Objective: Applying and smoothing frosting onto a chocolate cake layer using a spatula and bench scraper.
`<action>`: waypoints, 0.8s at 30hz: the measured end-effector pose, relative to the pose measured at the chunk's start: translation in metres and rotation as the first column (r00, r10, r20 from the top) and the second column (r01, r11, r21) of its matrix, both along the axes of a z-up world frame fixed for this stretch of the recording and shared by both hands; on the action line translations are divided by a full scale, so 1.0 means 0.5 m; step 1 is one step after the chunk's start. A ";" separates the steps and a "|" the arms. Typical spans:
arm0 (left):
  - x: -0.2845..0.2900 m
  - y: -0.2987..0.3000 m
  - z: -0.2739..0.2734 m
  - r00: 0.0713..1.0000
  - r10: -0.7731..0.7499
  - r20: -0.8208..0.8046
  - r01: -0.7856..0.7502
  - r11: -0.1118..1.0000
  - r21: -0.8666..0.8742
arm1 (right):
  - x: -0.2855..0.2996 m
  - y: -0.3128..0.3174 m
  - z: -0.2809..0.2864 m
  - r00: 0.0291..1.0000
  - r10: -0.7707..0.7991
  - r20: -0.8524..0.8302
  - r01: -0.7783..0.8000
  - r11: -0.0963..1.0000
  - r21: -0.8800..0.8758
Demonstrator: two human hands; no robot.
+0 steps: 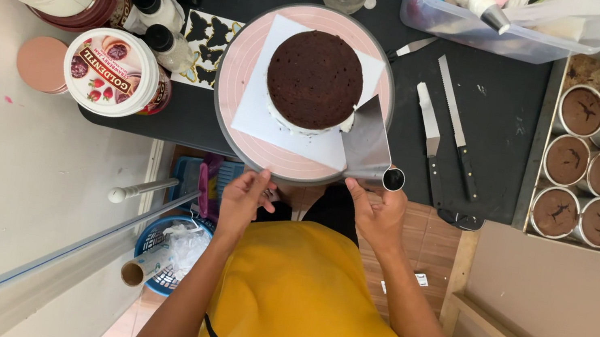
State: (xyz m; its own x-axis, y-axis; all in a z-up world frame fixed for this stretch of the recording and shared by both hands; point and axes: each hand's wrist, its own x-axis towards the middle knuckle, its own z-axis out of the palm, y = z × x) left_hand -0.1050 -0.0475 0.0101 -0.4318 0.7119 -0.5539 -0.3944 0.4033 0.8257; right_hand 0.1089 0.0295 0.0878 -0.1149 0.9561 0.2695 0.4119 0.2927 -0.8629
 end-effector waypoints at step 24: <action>0.021 0.004 0.003 0.999 0.042 -0.001 -0.042 0.998 0.037 | -0.034 -0.008 0.029 0.999 -0.022 0.034 0.021 0.999 0.035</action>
State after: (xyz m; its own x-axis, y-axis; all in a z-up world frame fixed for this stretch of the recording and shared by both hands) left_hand -0.0945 -0.0455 0.0114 -0.4624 0.7129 -0.5272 -0.4093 0.3559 0.8401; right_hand 0.0918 0.0252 0.1023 -0.1045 0.9487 0.2983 0.4477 0.3127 -0.8377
